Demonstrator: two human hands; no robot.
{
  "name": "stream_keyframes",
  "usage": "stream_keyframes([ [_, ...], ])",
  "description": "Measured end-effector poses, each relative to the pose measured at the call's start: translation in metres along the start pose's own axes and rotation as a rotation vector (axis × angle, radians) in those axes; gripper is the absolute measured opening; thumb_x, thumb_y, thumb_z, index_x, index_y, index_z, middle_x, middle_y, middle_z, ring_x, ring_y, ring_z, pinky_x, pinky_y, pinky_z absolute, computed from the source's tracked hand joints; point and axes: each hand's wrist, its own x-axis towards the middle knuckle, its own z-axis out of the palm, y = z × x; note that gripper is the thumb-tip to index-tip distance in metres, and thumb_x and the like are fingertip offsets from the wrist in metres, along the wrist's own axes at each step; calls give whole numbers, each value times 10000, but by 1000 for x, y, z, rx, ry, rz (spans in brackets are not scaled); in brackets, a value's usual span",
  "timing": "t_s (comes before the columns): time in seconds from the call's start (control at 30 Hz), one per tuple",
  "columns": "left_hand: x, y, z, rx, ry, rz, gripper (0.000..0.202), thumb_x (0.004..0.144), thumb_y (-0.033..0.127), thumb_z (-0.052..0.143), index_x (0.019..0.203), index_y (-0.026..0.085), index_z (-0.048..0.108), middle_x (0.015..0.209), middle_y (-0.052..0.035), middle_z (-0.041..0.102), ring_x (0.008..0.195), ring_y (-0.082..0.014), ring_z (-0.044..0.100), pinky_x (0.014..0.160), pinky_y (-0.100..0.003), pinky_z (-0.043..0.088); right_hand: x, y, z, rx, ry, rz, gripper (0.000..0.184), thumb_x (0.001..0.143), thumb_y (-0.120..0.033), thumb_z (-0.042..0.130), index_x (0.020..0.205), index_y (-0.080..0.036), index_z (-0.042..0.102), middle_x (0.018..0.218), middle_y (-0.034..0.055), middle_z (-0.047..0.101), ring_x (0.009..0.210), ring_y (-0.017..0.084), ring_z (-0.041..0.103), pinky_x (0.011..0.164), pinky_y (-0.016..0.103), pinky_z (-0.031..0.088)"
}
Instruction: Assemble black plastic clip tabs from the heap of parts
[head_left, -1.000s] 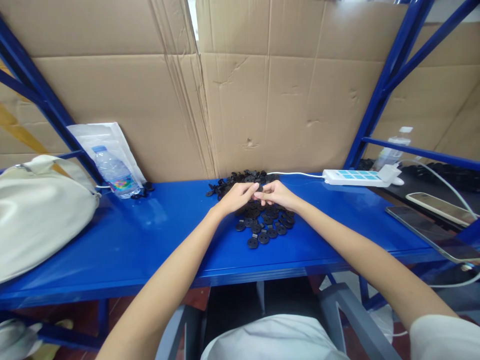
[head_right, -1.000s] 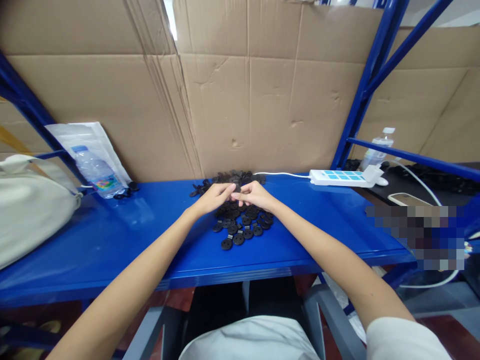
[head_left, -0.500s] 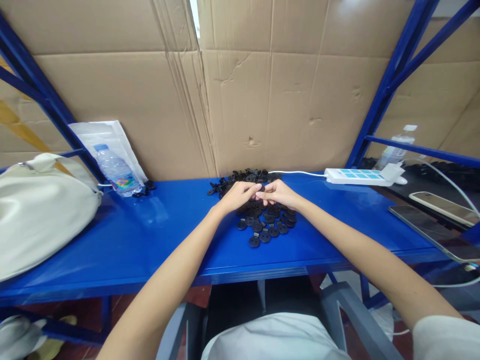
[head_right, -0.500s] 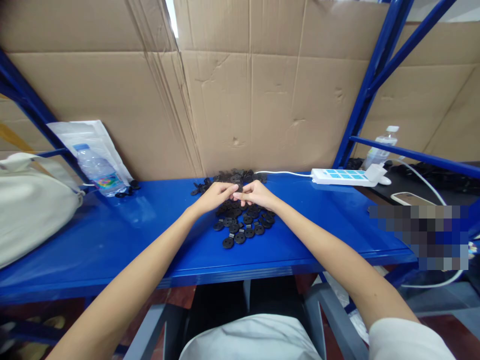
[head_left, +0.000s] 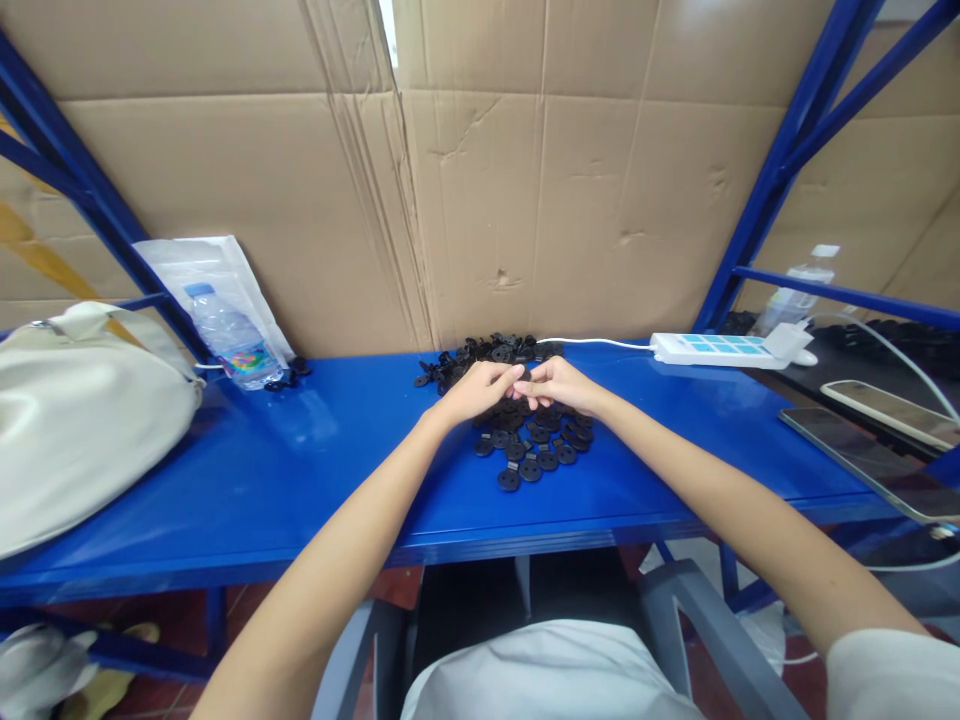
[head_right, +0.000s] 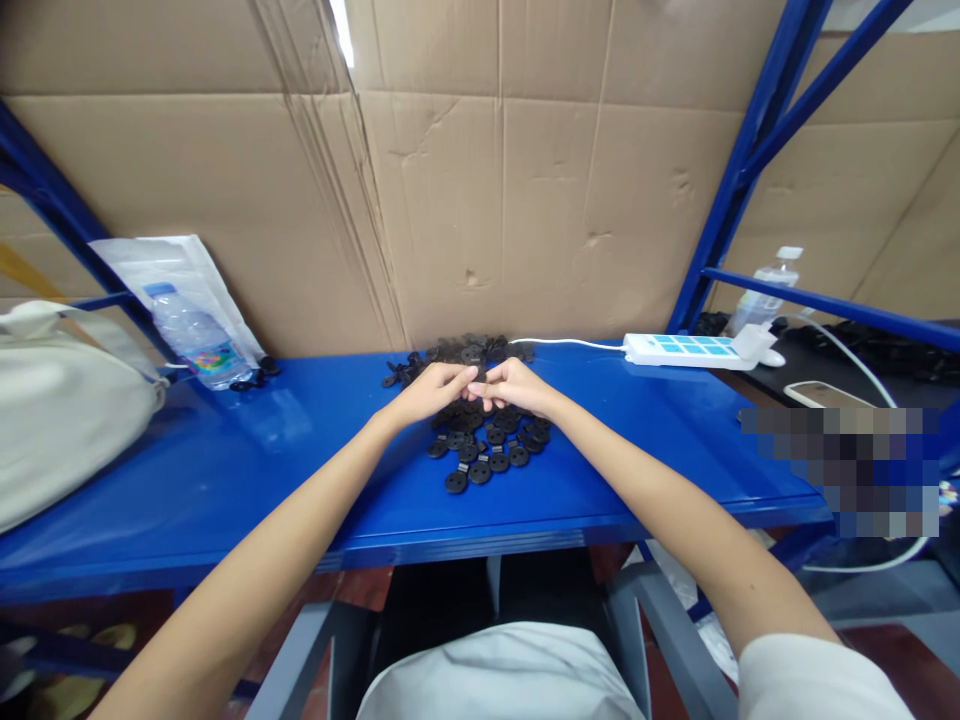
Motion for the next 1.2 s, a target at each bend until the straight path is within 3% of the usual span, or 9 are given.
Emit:
stream_keyframes([
  [0.2, -1, 3, -2, -43, -39, -13, 609, 932, 605, 288, 686, 138, 593, 656, -27, 595, 621, -127, 509, 614, -232, 392, -1, -3, 1, 29, -37, -4, 356, 760, -471, 703, 777, -116, 722, 559, 14, 631, 456, 65, 433, 456, 212, 312],
  [0.5, -1, 3, -4, 23, -5, 7, 570, 934, 564, 339, 627, 138, 558, 575, 6, 543, 545, -99, 441, 564, -226, 322, -2, -2, -2, 20, -64, -3, 351, 771, -468, 697, 803, -120, 728, 549, 9, 627, 449, 66, 436, 456, 213, 318],
  [1.2, 0, -2, -2, -3, -52, 13, 580, 942, 554, 324, 632, 130, 569, 589, 2, 552, 560, -97, 457, 578, -216, 337, -2, -1, -4, 10, -118, 27, 404, 792, -486, 676, 872, -93, 725, 576, 11, 626, 457, 56, 445, 455, 203, 317],
])
